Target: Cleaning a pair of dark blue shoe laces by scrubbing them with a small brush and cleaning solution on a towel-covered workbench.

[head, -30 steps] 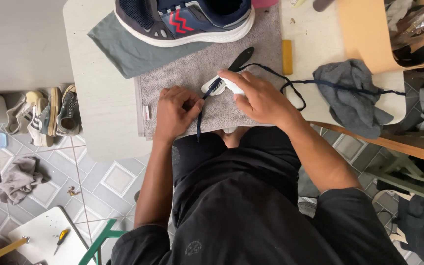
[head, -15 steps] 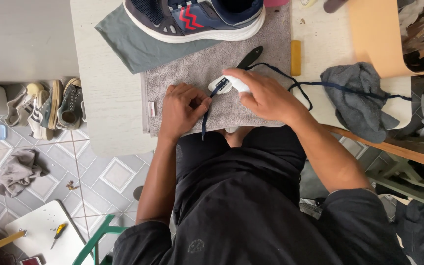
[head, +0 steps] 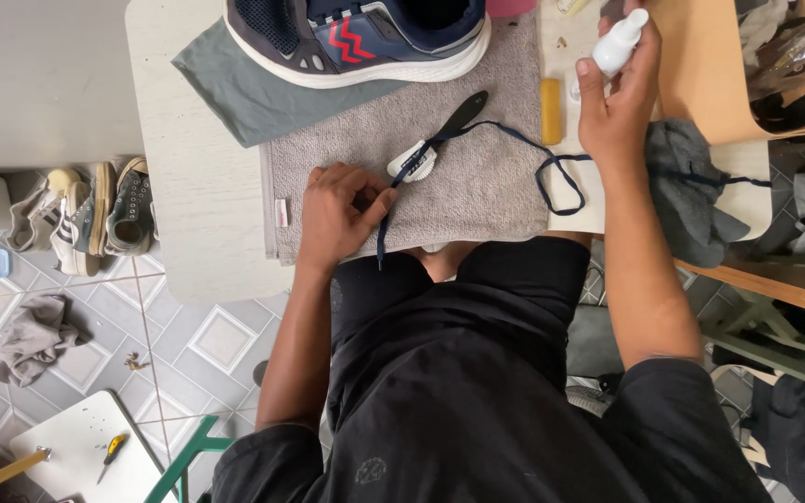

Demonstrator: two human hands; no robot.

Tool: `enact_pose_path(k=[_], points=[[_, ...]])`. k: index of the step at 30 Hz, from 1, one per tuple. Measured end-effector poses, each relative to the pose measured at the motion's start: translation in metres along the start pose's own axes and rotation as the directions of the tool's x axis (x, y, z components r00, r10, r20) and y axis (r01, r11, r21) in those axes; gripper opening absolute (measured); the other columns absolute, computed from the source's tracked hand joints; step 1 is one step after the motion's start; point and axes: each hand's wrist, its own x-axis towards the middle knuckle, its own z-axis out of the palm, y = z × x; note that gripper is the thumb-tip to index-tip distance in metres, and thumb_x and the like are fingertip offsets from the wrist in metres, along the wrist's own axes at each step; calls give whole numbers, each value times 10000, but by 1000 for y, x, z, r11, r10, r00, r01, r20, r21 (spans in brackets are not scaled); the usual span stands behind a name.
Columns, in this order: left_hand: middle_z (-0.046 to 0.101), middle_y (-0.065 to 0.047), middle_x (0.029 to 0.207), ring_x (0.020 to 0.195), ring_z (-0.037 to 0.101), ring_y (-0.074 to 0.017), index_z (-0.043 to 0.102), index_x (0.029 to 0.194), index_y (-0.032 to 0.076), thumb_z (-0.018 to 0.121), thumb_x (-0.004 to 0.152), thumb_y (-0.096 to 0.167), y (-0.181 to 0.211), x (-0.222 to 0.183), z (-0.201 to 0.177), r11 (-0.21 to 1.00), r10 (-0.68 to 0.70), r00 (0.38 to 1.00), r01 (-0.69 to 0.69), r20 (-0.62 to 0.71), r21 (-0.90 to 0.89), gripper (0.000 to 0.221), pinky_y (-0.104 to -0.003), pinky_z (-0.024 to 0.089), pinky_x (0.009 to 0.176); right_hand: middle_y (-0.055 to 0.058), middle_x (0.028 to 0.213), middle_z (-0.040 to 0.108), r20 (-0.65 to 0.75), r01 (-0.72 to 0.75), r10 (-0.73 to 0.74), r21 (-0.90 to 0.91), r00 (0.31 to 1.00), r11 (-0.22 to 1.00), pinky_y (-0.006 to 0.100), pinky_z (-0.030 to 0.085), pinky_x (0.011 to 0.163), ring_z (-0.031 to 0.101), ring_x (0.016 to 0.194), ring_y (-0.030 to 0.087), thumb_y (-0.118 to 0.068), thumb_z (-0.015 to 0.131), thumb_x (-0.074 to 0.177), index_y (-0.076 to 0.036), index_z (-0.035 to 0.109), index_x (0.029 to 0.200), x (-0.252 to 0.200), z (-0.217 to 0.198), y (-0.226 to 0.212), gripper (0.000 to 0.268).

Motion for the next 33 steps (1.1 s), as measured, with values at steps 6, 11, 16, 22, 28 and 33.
enact_pose_path(k=[6,11,16,22,28,33], points=[[660,20,848,796,630,-246,682,926,175,604,1024,484,0,2,7,992,49,998,-43,-43,121,333,-398,387,743,151,1523,423,-55,61,-62,-16,997,998,399,488,1041,507,1294,283,-105,719,1159,-158,252,1584,8,3,-35,634],[672,-1,889,821,620,-259,675,956,150,609,1037,322,-4,2,7,993,59,998,-57,-19,106,202,-405,382,742,-12,1663,283,-387,85,-187,-268,903,960,579,256,1387,246,1607,231,-352,790,1023,-234,283,1610,-20,15,-61,784],[629,-24,838,800,620,-273,643,908,124,633,989,260,-1,7,9,997,49,999,-49,5,56,159,-410,421,741,146,1144,709,336,462,-350,-355,874,813,463,419,1038,562,1181,346,-236,629,1063,2,721,1198,-5,57,-95,289],[620,-24,803,778,613,-265,636,877,114,638,982,259,-4,11,16,997,33,999,-32,-19,63,179,-414,424,730,24,1068,711,547,556,-354,-261,759,789,421,409,904,626,1056,251,-85,776,976,-101,762,1080,0,93,-54,106],[582,-18,674,721,651,-257,693,820,142,719,940,218,-7,16,21,991,101,989,-90,-110,98,145,-353,459,694,40,1099,764,436,443,-305,-263,847,857,421,505,1080,717,1139,250,-131,728,978,-111,735,987,-15,101,-34,24],[580,-18,692,745,643,-263,681,842,141,682,955,229,-3,22,20,993,65,996,-59,-56,98,143,-358,446,691,6,1026,757,359,414,-302,-293,883,862,358,534,1066,745,1078,219,-102,741,889,-111,669,864,-24,106,-15,78]])
